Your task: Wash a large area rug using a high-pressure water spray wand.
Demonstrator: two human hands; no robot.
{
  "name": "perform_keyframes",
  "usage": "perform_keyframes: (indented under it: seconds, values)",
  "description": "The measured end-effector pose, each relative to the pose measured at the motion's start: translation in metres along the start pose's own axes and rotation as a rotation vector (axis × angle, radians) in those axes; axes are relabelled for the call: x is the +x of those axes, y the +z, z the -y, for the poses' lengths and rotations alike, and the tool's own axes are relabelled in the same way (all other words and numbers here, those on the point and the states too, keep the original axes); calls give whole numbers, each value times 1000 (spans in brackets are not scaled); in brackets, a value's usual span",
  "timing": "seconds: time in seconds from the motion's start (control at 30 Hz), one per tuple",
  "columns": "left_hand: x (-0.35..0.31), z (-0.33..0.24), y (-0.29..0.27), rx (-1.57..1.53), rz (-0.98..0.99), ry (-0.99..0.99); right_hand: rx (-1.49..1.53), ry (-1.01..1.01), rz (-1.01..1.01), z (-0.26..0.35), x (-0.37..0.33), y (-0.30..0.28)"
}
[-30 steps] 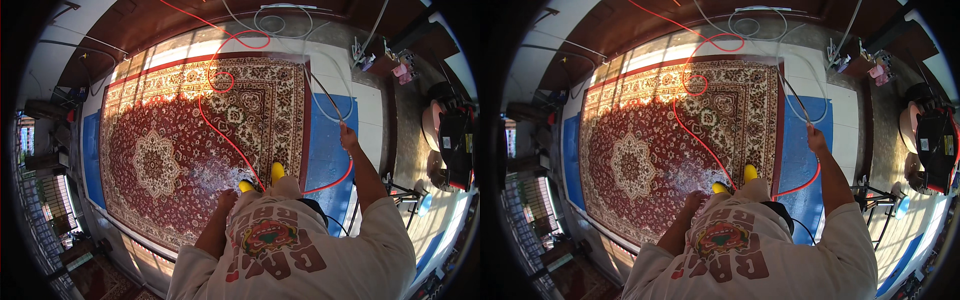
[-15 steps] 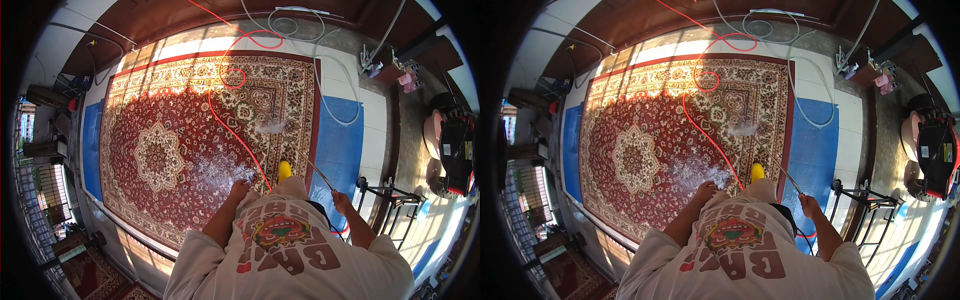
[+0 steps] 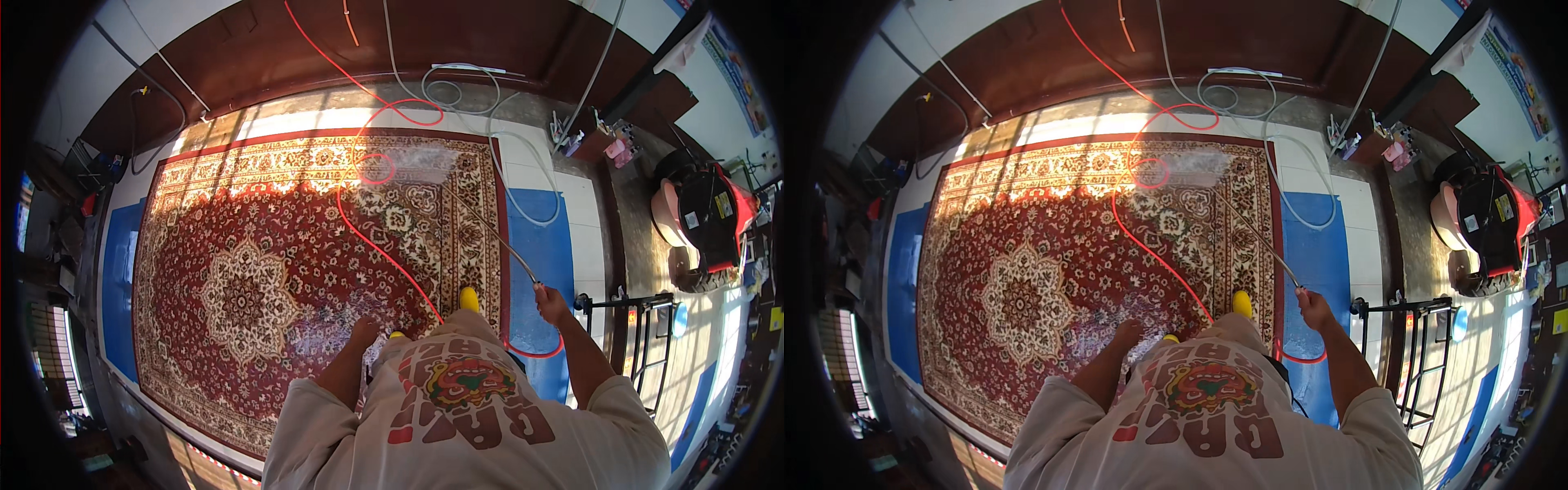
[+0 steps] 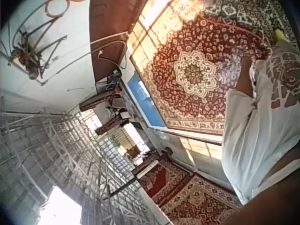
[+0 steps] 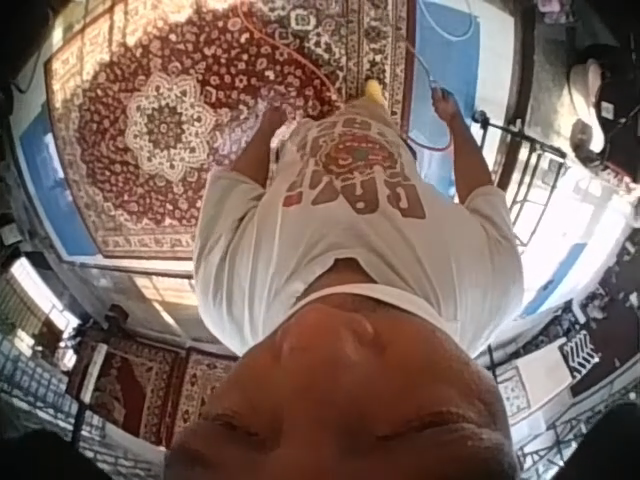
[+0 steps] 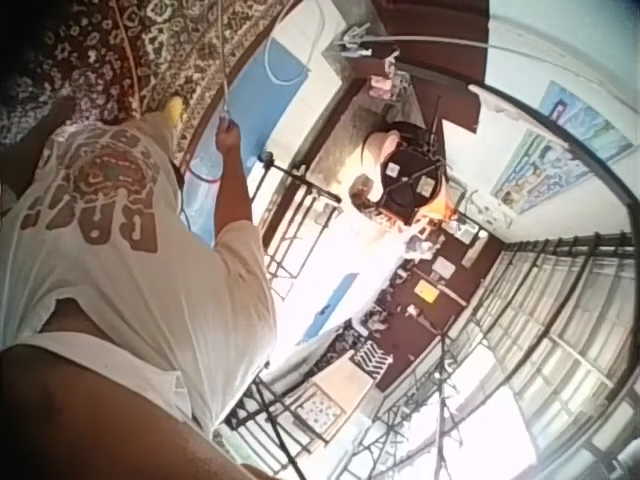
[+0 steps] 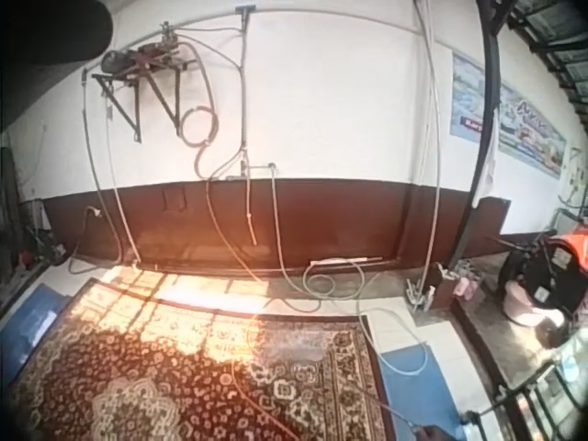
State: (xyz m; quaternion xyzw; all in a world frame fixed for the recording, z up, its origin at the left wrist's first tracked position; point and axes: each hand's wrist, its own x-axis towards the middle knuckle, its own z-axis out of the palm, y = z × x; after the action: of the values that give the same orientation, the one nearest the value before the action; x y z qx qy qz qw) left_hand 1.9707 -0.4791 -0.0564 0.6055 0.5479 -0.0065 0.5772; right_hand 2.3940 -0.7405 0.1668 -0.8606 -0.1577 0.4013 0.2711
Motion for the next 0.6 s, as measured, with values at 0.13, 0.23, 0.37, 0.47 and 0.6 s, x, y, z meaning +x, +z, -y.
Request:
perform_keyframes:
  seconds: [0.13,0.23,0.37,0.47,0.6]
  values:
    - [-24,68,-45,1173,359,418,51,-110,-61,0,-42,35]
    - [-50,174,-78,1060,271,64,107,-53,48,6,-95,53]
    - [-67,137,-64,1296,551,336,61,194,58,-13,-177,49]
    - [-80,164,-48,1083,386,366,-29,333,191,-20,-208,47]
    - [-69,138,-14,1011,251,603,-176,204,174,-34,-228,64]
